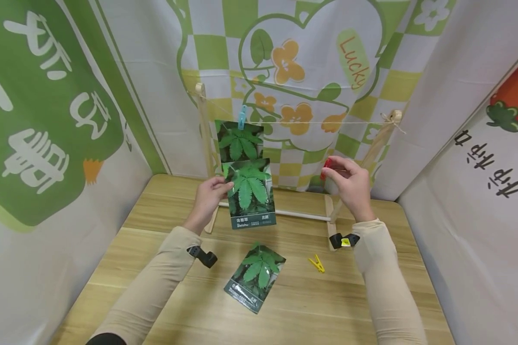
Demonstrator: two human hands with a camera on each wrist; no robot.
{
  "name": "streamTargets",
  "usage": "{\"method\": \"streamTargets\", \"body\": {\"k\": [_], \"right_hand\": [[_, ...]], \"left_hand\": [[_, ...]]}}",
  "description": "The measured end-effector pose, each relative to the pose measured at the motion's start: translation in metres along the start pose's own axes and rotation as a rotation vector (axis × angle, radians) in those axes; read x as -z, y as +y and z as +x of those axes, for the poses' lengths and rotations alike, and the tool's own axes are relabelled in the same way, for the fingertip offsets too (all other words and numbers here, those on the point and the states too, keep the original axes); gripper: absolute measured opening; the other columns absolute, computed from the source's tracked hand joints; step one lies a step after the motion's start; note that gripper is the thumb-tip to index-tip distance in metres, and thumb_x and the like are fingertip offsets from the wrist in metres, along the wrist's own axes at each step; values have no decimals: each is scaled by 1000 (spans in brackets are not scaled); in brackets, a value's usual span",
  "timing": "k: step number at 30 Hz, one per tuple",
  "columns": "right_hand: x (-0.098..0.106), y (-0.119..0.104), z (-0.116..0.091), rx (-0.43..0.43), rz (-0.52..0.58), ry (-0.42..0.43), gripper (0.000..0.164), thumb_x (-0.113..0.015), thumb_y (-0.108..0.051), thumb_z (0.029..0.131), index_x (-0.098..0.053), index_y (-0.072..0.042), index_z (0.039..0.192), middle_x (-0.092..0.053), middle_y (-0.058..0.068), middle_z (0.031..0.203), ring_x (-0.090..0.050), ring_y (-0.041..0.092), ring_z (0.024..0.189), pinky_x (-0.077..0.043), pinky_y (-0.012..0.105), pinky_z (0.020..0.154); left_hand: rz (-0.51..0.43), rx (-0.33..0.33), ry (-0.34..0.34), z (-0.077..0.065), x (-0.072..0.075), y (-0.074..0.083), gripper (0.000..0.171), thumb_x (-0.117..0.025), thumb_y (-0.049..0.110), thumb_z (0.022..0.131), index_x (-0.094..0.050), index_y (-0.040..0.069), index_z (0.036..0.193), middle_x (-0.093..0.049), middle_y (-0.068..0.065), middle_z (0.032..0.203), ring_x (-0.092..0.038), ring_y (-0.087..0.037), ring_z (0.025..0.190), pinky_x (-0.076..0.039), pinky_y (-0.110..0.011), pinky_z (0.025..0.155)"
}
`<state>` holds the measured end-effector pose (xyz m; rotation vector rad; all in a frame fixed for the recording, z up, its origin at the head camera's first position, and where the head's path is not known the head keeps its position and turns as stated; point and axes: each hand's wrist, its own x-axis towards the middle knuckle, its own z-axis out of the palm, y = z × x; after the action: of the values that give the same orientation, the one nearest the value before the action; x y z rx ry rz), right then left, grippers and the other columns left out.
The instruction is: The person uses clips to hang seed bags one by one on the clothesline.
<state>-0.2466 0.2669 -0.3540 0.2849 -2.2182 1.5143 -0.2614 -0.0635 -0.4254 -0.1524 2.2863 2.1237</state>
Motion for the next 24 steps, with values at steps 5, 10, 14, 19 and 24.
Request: {"method": "streamTargets", "body": {"k": [5,10,14,19,24], "right_hand": [[-1,-9,11,54,14,-23,31,-74,-2,84,-67,8,112,-68,-20,89,-65,-4,82,-52,8,75],[-4,-20,23,86,-14,-42,30,-74,-5,85,-68,3,113,-68,-21,91,-66,-4,84,-52,9,78],[-8,-28,32,117,17,-48,29,-73,-3,85,-68,6,112,-69,-18,90,-66,-4,83,-53,10,78],[-10,-35,40,140,36,-37,27,-72,1,85,-68,8,111,-69,-17,89,-66,-3,82,-53,10,78],[-11,-40,44,142,-23,-48,29,-72,-3,86,-66,9,112,-67,-19,89,-66,-4,82,-52,10,78]], "left_hand": [[8,3,-18,0,-7,4,37,-67,17,92,-60,-2,123,-69,-20,118,-64,-15,84,-54,-42,92],[18,-3,-20,1,-12,5,34,-67,17,92,-62,-1,121,-70,-18,116,-63,-13,80,-55,-38,87],[21,-1,-4,3,-15,5,35,-68,19,92,-62,0,121,-70,-18,117,-66,-18,86,-56,-36,87],[13,-12,-20,7,-25,7,36,-68,19,92,-62,0,122,-70,-18,117,-67,-21,91,-56,-39,90],[14,-33,-34,10,-31,10,35,-67,18,92,-62,0,122,-71,-18,114,-66,-19,89,-56,-37,87]]}}
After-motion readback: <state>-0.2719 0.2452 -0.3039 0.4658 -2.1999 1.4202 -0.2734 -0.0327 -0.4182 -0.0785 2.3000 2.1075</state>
